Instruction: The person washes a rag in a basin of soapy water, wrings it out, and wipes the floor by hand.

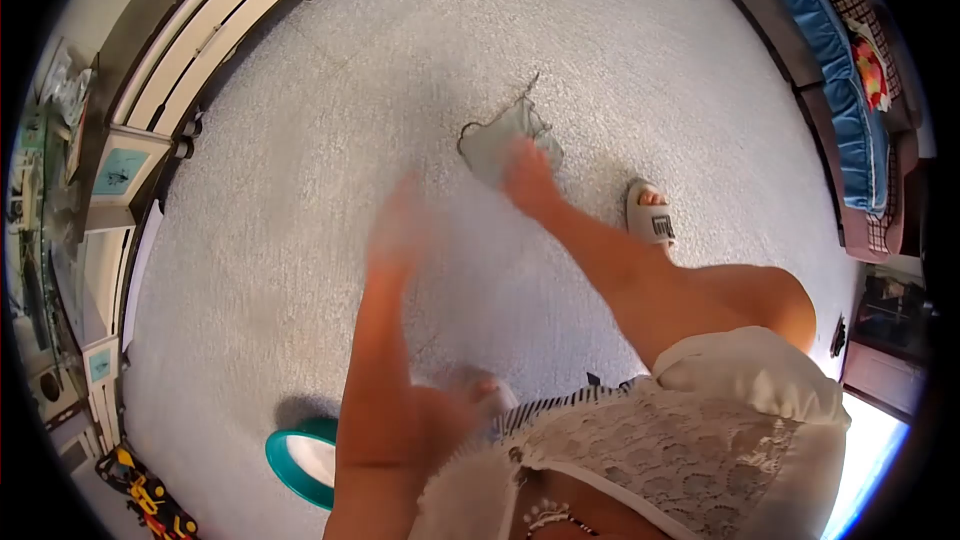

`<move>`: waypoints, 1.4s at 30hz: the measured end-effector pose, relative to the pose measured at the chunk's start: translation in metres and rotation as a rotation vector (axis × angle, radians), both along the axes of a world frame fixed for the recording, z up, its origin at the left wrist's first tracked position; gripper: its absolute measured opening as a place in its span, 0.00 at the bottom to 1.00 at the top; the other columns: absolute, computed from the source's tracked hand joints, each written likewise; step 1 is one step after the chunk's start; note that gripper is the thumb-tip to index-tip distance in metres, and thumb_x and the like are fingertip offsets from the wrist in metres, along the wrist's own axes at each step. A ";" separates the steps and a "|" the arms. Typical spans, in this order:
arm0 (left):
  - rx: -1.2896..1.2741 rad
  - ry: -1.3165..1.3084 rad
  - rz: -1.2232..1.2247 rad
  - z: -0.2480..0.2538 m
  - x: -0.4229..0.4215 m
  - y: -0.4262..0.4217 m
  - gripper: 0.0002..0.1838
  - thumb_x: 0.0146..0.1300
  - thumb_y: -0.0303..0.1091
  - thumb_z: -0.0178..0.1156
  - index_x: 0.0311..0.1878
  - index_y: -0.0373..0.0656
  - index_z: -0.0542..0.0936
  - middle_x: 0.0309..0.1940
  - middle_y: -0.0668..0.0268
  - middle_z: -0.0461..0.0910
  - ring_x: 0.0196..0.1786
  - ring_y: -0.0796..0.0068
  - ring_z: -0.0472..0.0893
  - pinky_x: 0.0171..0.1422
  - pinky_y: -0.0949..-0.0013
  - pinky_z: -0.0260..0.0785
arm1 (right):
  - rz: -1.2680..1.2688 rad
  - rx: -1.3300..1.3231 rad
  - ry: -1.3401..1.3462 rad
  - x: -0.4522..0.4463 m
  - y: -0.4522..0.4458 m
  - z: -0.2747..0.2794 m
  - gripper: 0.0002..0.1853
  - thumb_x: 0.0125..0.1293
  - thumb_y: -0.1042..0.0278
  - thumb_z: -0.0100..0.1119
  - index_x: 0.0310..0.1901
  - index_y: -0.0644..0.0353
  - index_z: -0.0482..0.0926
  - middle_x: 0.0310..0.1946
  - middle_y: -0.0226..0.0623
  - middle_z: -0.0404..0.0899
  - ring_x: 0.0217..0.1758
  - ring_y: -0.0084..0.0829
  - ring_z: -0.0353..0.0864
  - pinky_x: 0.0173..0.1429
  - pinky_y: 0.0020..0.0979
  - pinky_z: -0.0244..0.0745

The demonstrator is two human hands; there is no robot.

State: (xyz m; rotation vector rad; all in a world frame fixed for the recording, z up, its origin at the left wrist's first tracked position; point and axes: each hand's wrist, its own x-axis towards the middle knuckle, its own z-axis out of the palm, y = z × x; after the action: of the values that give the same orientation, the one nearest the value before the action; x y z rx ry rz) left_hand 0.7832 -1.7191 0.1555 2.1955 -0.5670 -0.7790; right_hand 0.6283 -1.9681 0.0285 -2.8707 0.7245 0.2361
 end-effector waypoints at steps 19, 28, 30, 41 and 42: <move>0.467 0.048 0.099 -0.012 -0.095 -0.006 0.23 0.72 0.33 0.60 0.68 0.41 0.75 0.60 0.51 0.83 0.58 0.53 0.85 0.64 0.57 0.76 | 0.286 0.030 0.058 0.234 -0.313 -0.041 0.32 0.77 0.38 0.45 0.80 0.25 0.56 0.85 0.33 0.42 0.86 0.57 0.38 0.79 0.74 0.35; 0.342 -0.087 -0.038 -0.108 -0.062 -0.205 0.49 0.63 0.44 0.72 0.79 0.35 0.55 0.79 0.40 0.54 0.82 0.40 0.53 0.85 0.50 0.48 | 0.636 0.306 0.040 0.076 -0.327 -0.055 0.42 0.62 0.42 0.66 0.76 0.47 0.65 0.80 0.43 0.54 0.85 0.58 0.43 0.81 0.69 0.35; 0.662 -0.196 -0.124 -0.103 -0.016 -0.279 0.64 0.53 0.47 0.80 0.80 0.31 0.47 0.81 0.38 0.46 0.84 0.41 0.48 0.84 0.51 0.50 | 0.860 0.160 -0.338 0.060 -0.264 -0.069 0.32 0.59 0.46 0.65 0.66 0.39 0.77 0.74 0.38 0.65 0.79 0.54 0.57 0.77 0.71 0.46; 1.104 -0.054 -0.078 -0.142 0.062 -0.354 0.90 0.27 0.56 0.89 0.79 0.29 0.31 0.78 0.27 0.41 0.81 0.29 0.49 0.80 0.48 0.59 | 0.326 0.167 -0.052 0.348 -0.427 -0.045 0.27 0.77 0.37 0.41 0.76 0.19 0.63 0.86 0.29 0.41 0.87 0.53 0.33 0.81 0.71 0.21; 1.109 -0.050 -0.089 -0.140 0.060 -0.357 0.90 0.27 0.56 0.89 0.79 0.28 0.31 0.78 0.26 0.40 0.81 0.28 0.49 0.80 0.48 0.59 | 0.240 0.176 -0.075 0.351 -0.457 -0.060 0.28 0.78 0.37 0.40 0.77 0.20 0.61 0.86 0.26 0.40 0.87 0.53 0.32 0.80 0.71 0.19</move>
State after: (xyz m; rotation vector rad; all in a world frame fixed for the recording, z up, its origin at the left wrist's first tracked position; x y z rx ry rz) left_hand 0.8429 -2.0758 0.0151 3.2009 -0.2532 -1.2887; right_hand 0.9796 -2.4251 -0.0313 -2.7754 0.3267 0.2103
